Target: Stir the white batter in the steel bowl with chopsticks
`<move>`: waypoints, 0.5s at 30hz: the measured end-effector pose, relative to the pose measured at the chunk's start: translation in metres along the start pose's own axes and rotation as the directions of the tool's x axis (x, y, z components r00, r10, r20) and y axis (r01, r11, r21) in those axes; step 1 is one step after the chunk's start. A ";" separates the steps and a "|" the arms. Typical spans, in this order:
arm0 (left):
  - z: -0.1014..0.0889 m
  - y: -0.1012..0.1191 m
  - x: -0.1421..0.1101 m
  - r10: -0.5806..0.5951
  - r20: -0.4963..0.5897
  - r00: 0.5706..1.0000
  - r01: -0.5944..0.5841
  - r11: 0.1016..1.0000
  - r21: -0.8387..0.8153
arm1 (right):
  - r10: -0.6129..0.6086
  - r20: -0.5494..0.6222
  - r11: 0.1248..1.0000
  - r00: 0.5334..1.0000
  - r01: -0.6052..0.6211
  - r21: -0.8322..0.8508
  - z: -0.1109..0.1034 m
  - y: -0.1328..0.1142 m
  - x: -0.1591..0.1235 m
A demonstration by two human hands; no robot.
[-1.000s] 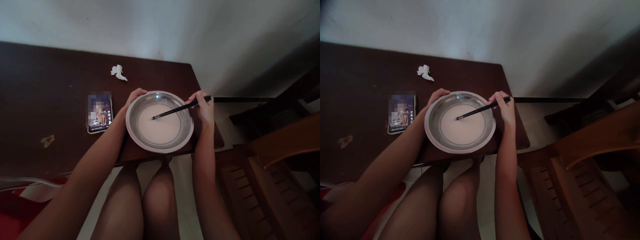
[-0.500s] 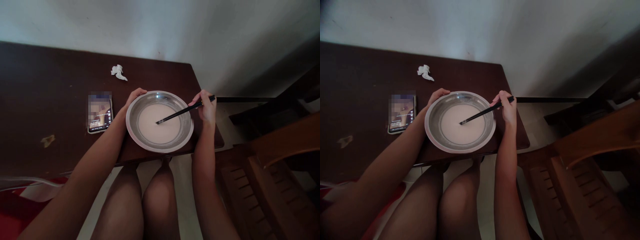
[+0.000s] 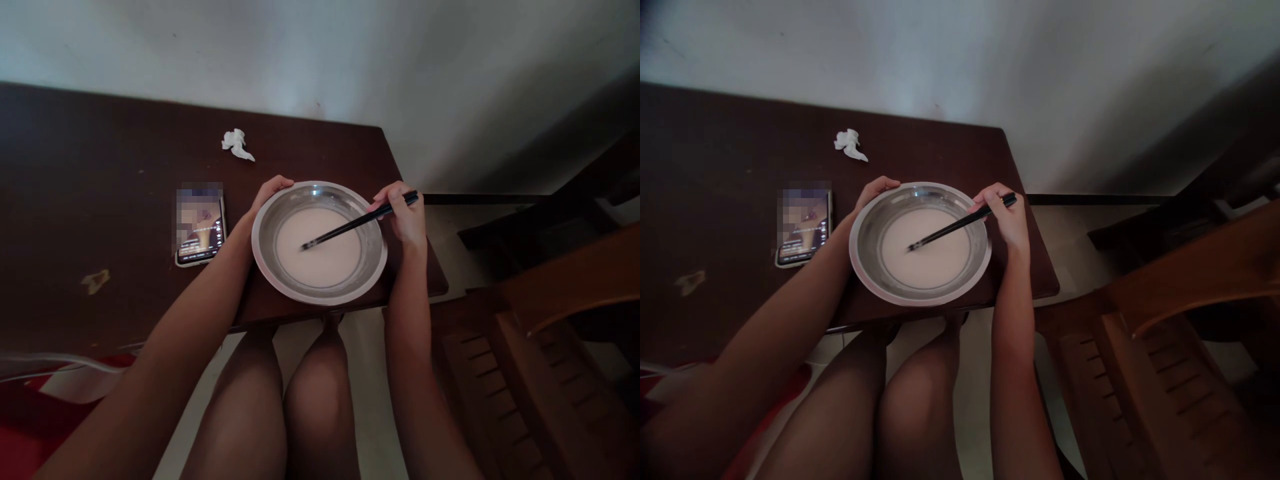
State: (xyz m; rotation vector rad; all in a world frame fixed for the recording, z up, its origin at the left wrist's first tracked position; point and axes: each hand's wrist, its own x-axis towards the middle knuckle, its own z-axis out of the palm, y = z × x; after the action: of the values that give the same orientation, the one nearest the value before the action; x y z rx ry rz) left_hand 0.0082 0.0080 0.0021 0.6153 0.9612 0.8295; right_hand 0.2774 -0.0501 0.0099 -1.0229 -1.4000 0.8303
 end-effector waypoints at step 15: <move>0.003 0.001 0.000 0.008 -0.035 0.999 -0.007 1.000 0.017 | -0.040 -0.139 0.999 0.990 0.040 -0.002 0.000 0.000 0.001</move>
State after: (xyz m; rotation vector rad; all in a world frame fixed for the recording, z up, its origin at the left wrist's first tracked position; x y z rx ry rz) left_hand 0.0100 0.0084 0.0045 0.6213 0.9991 0.8421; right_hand 0.2774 -0.0493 0.0103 -1.0294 -1.2980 0.7163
